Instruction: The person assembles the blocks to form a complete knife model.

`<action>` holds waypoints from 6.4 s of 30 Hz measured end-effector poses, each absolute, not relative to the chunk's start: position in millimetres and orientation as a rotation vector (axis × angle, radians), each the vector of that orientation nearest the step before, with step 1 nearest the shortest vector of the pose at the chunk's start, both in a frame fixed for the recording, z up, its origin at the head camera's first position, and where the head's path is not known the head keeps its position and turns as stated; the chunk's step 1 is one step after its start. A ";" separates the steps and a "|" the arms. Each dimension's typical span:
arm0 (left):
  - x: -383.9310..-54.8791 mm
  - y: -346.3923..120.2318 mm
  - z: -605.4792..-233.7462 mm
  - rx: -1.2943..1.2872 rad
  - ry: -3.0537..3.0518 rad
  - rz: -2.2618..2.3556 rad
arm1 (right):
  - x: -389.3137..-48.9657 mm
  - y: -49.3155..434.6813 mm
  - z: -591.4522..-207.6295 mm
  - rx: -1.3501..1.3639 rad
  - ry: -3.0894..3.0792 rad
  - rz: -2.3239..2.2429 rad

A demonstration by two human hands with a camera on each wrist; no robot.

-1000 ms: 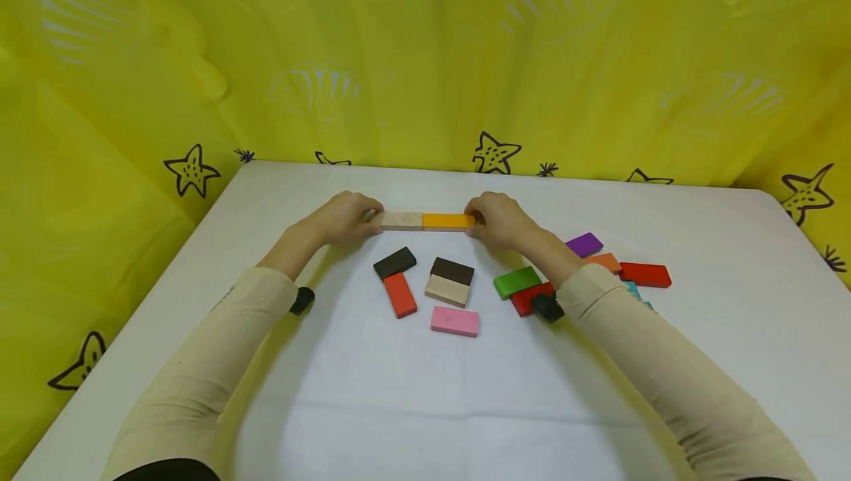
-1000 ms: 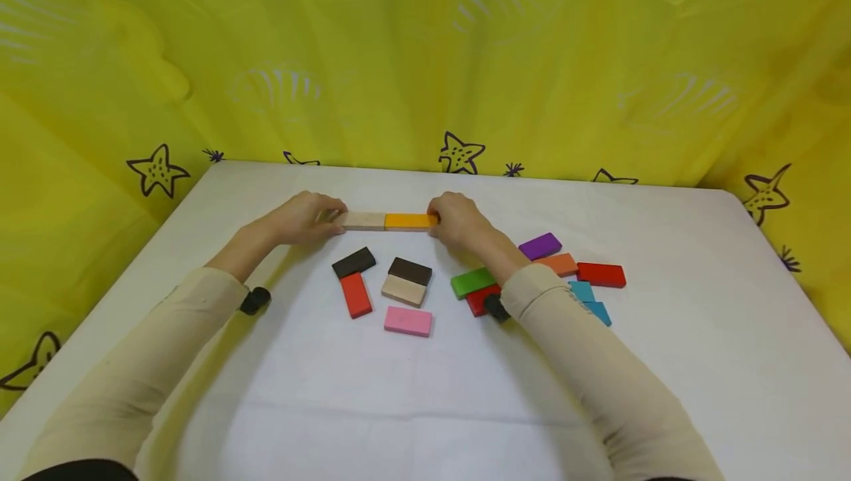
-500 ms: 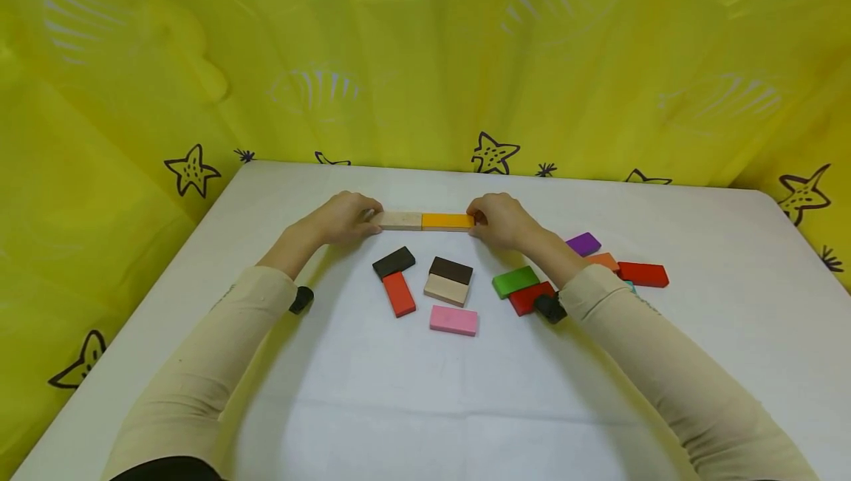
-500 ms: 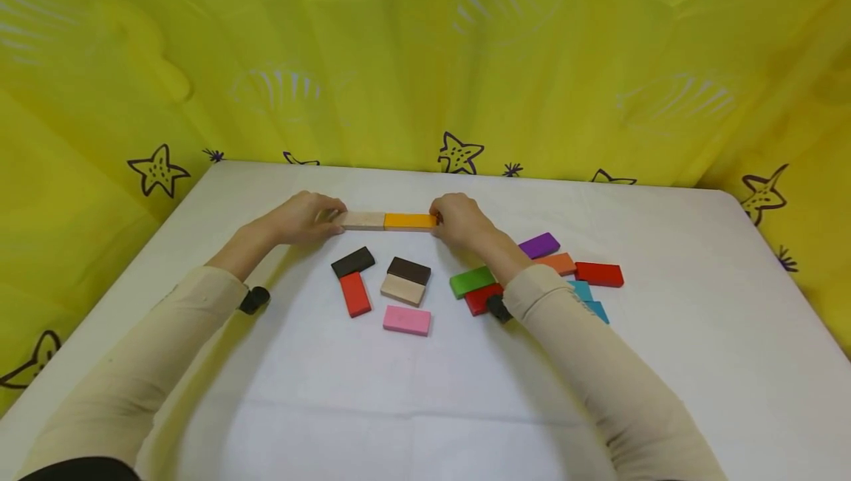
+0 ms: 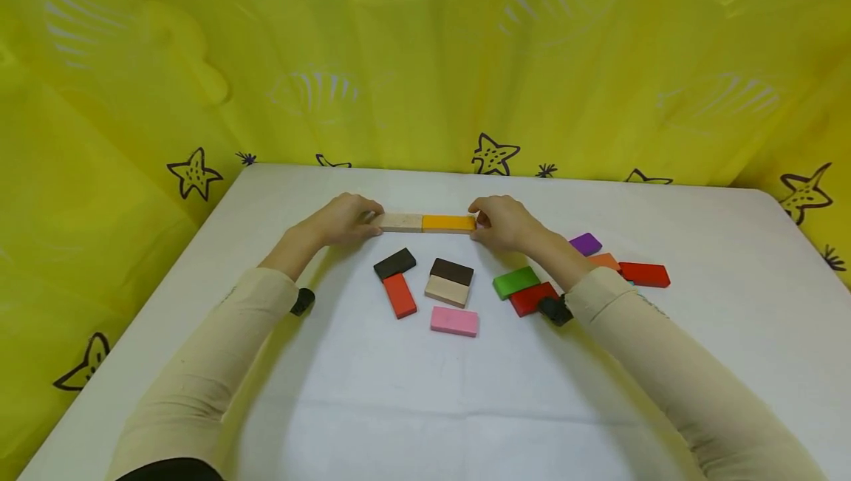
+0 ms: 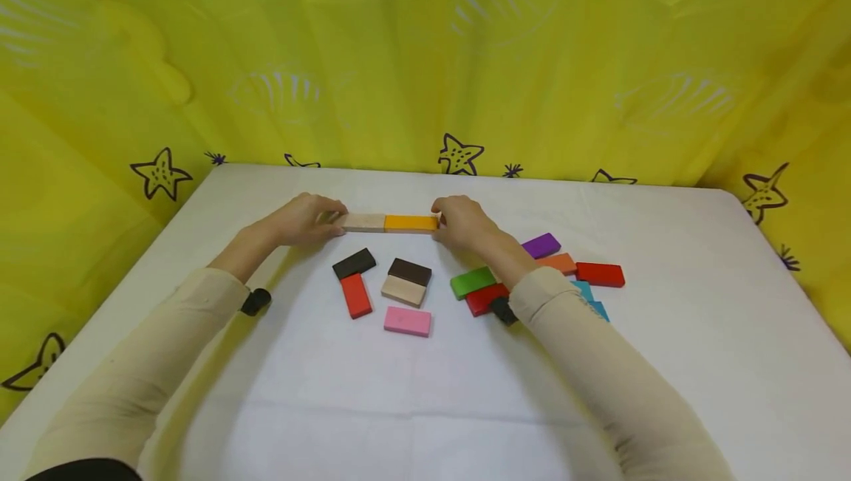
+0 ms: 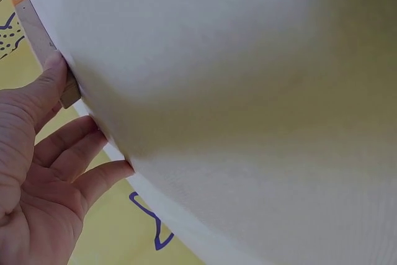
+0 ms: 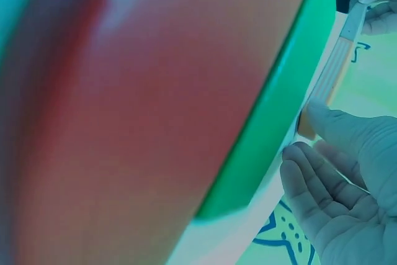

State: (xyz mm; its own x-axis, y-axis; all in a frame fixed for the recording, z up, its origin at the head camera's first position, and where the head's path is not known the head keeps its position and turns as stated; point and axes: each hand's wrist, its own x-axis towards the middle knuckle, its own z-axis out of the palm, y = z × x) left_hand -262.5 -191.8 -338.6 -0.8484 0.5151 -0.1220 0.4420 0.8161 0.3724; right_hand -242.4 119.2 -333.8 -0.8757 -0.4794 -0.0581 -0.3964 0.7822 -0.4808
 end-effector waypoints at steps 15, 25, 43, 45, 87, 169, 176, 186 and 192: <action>-264.5 -191.1 -338.4 0.766 2.785 0.463 | -204.1 171.8 -331.0 -0.707 2.701 -0.933; -264.6 -188.1 -338.2 0.746 2.781 0.454 | -179.2 193.1 -337.7 -0.790 2.714 -0.920; -264.5 -192.3 -340.1 0.775 2.793 0.461 | -167.3 208.8 -336.7 -0.748 2.632 -0.967; -264.1 -193.1 -340.1 0.803 2.795 0.465 | -166.5 209.0 -335.4 -0.726 2.621 -0.955; -264.9 -194.2 -340.8 0.794 2.786 0.472 | -181.2 190.7 -325.0 -0.797 2.757 -0.842; -265.7 -195.0 -336.5 0.766 2.767 0.468 | -214.8 155.7 -315.4 -0.777 2.815 -0.800; -265.2 -195.3 -337.3 0.767 2.774 0.473 | -198.8 145.4 -323.8 -0.838 2.722 -0.907; -264.4 -195.0 -337.0 0.772 2.777 0.476 | -183.2 127.8 -335.8 -0.868 2.653 -0.921; -264.6 -195.8 -337.8 0.779 2.782 0.477 | -179.0 121.6 -340.2 -0.856 2.641 -0.897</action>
